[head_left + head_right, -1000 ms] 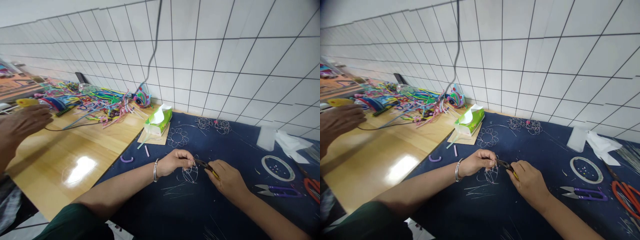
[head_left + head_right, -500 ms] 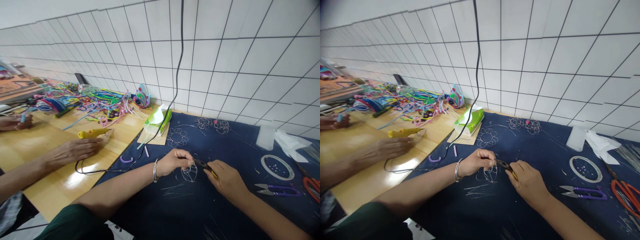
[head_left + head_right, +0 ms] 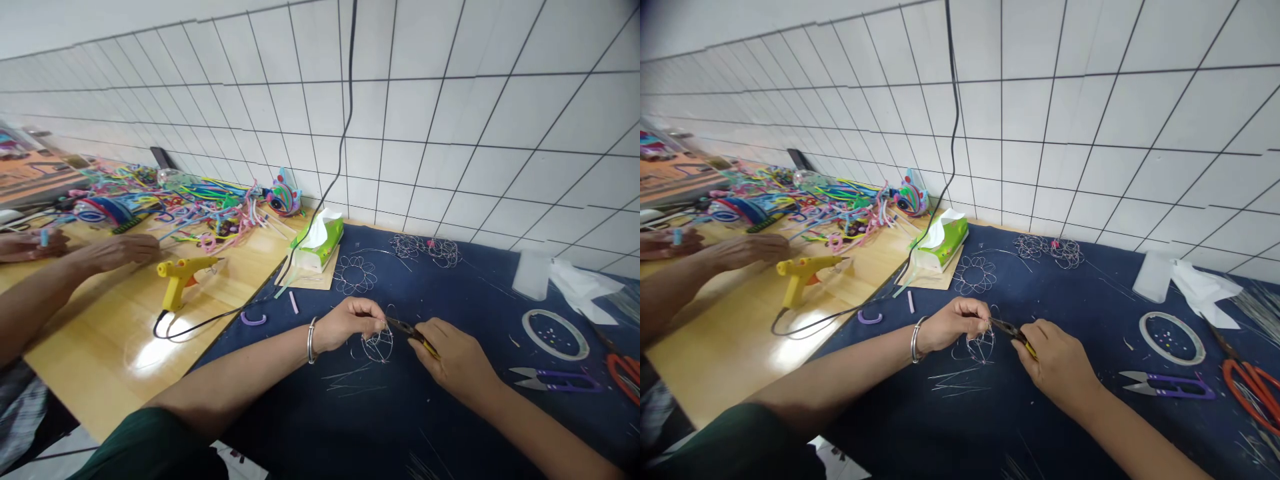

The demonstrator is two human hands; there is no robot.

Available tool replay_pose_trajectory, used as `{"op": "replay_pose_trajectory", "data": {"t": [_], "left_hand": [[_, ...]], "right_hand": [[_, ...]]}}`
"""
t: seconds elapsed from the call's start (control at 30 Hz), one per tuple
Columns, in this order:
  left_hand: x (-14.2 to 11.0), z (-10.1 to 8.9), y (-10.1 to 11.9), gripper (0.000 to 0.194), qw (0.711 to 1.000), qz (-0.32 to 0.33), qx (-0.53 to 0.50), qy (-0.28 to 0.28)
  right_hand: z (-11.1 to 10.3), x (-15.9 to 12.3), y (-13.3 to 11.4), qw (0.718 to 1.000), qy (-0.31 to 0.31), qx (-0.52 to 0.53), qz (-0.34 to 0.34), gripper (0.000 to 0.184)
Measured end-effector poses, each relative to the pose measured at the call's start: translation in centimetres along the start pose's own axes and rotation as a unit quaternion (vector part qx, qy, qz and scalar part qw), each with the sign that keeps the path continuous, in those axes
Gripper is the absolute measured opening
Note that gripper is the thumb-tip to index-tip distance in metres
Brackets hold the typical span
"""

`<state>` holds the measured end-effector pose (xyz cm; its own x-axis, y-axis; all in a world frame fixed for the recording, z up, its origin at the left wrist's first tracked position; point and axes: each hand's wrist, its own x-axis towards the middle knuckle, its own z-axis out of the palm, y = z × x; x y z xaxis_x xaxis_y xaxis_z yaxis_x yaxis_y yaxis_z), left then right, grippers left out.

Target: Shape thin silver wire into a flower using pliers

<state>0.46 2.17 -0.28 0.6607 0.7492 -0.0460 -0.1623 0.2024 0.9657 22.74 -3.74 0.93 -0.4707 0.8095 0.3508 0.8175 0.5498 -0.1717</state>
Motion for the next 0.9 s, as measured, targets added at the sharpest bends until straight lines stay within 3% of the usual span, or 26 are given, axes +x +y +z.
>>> {"op": "replay_pose_trajectory", "data": {"t": [0.27,0.47,0.9], "left_hand": [[0.0,-0.3,0.2,0.020,1.000,-0.014,0.004,-0.001],[0.1,-0.7,0.5,0.019,0.999,-0.012,0.029,-0.045],[0.1,-1.2,1.1,0.020,0.979,0.001,0.189,-0.075]], "right_hand": [[-1.2,0.6,0.1,0.998,-0.027,0.043,-0.025,0.015],[-2.0,0.8,0.0,0.998,-0.051,0.021,-0.034,0.014],[-2.3,1.0,0.0,0.996,-0.057,-0.046,-0.050,0.015]]}}
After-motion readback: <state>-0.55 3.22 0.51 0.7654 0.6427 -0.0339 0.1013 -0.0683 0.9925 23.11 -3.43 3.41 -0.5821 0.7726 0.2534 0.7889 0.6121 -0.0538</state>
